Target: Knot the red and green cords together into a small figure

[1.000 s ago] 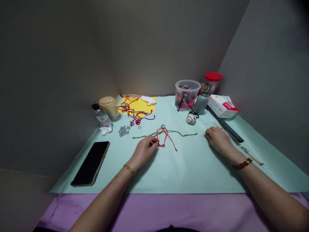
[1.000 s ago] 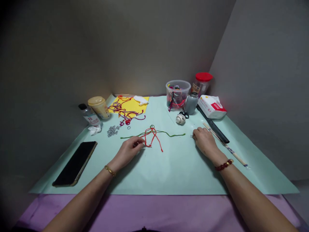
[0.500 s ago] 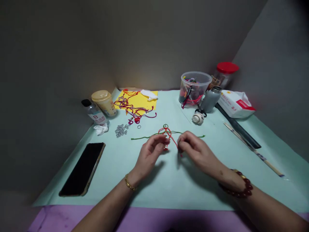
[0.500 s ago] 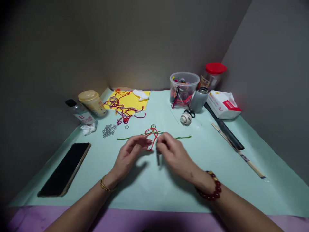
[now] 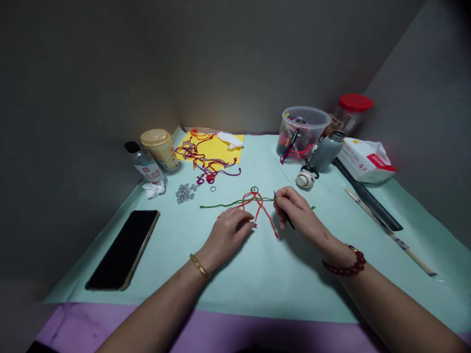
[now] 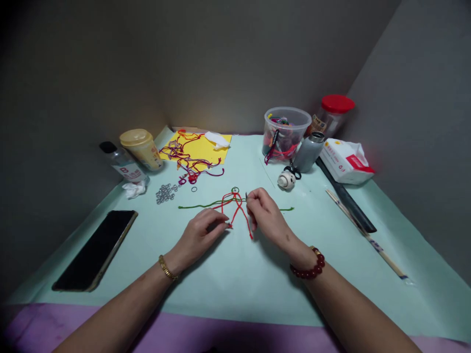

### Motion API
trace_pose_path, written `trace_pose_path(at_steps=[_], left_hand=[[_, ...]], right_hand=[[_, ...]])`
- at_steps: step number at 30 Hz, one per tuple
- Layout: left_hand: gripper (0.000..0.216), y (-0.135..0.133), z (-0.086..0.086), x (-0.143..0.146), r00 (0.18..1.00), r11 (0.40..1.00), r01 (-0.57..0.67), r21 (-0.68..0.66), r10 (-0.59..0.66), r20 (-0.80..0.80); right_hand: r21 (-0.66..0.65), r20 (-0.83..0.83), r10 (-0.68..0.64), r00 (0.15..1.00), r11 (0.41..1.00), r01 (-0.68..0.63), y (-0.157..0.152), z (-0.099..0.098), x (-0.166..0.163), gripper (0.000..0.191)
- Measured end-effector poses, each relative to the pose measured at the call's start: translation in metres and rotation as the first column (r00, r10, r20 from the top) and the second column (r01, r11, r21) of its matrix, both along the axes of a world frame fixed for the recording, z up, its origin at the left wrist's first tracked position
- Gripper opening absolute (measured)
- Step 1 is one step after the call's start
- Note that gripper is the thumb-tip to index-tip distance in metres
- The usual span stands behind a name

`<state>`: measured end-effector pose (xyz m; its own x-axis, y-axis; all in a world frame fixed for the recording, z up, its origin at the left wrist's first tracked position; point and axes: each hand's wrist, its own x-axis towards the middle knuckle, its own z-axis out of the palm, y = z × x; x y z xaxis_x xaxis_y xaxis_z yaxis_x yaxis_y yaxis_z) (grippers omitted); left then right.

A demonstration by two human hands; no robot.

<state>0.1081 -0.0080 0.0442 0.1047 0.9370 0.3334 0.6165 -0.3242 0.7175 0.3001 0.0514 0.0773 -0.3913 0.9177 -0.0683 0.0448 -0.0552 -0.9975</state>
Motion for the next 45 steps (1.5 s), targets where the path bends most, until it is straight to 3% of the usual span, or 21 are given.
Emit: trace_pose_path(at_steps=[2, 4, 8, 11, 17, 20, 22, 23, 25, 28, 30, 33, 37, 40, 45], left_hand=[[0.012, -0.002, 0.001, 0.004, 0.995, 0.999, -0.03, -0.016, 0.031, 0.096], [0.014, -0.004, 0.003, 0.008, 0.946, 0.994, -0.012, -0.106, 0.046, 0.321], [0.03, -0.008, 0.008, 0.017, 0.693, 0.952, 0.209, -0.225, 0.019, 0.721], [0.041, -0.011, 0.012, 0.019, 0.605, 0.948, 0.234, -0.217, 0.033, 0.796], [0.029, -0.014, 0.016, 0.021, 0.568, 0.954, 0.157, -0.254, 0.123, 0.814], [0.028, -0.01, 0.018, 0.016, 0.605, 0.938, 0.17, -0.302, 0.143, 0.783], [0.024, -0.006, 0.02, 0.008, 0.657, 0.939, 0.127, -0.32, 0.162, 0.736], [0.023, -0.004, 0.021, 0.004, 0.682, 0.939, 0.103, -0.327, 0.172, 0.711], [0.02, 0.0, 0.023, -0.005, 0.727, 0.932, 0.089, -0.351, 0.18, 0.663], [0.017, 0.005, 0.021, -0.014, 0.789, 0.914, 0.094, -0.395, 0.173, 0.589], [0.017, 0.006, 0.017, -0.016, 0.828, 0.912, 0.075, -0.403, 0.168, 0.535], [0.018, 0.007, 0.009, -0.016, 0.872, 0.915, 0.089, -0.393, 0.119, 0.474], [0.022, 0.006, 0.003, -0.016, 0.9, 0.928, 0.102, -0.359, 0.068, 0.431], [0.022, 0.005, 0.006, -0.016, 0.923, 0.93, 0.099, -0.354, 0.047, 0.381], [0.017, 0.001, 0.014, -0.015, 0.989, 0.96, 0.01, -0.279, 0.032, 0.144]], right_hand=[[-0.019, 0.01, 0.036, 0.999, 0.999, -0.036, -0.002, -0.004, 0.001, 0.02], [-0.002, -0.045, 0.083, 0.996, 0.997, -0.083, -0.008, -0.005, -0.003, 0.022], [0.204, -0.066, 0.066, 0.996, 0.978, -0.052, -0.02, 0.0, -0.016, 0.023], [0.251, -0.112, 0.037, 0.993, 0.968, -0.008, -0.024, 0.003, -0.025, 0.022], [0.038, -0.203, 0.135, 0.97, 0.991, -0.13, -0.026, 0.0, -0.037, 0.022], [0.102, -0.097, 0.174, 0.98, 0.981, -0.164, -0.014, -0.002, -0.032, 0.021], [0.256, 0.093, 0.136, 0.986, 0.954, -0.156, -0.002, -0.004, -0.022, 0.019], [0.35, 0.189, 0.095, 0.977, 0.923, -0.158, 0.004, -0.005, -0.016, 0.017], [0.485, 0.367, 0.115, 0.923, 0.823, -0.295, 0.014, -0.009, -0.005, 0.013], [0.539, 0.576, 0.176, 0.799, 0.653, -0.532, 0.018, -0.019, 0.004, 0.013], [0.558, 0.65, 0.112, 0.752, 0.602, -0.572, 0.016, -0.026, 0.004, 0.017], [0.569, 0.712, 0.014, 0.702, 0.573, -0.59, 0.011, -0.032, -0.002, 0.019], [0.567, 0.734, 0.019, 0.679, 0.535, -0.627, 0.008, -0.033, -0.01, 0.018], [0.567, 0.735, 0.012, 0.678, 0.539, -0.623, 0.007, -0.035, -0.012, 0.016], [0.56, 0.733, 0.025, 0.68, 0.546, -0.623, 0.009, -0.042, -0.01, 0.014]])
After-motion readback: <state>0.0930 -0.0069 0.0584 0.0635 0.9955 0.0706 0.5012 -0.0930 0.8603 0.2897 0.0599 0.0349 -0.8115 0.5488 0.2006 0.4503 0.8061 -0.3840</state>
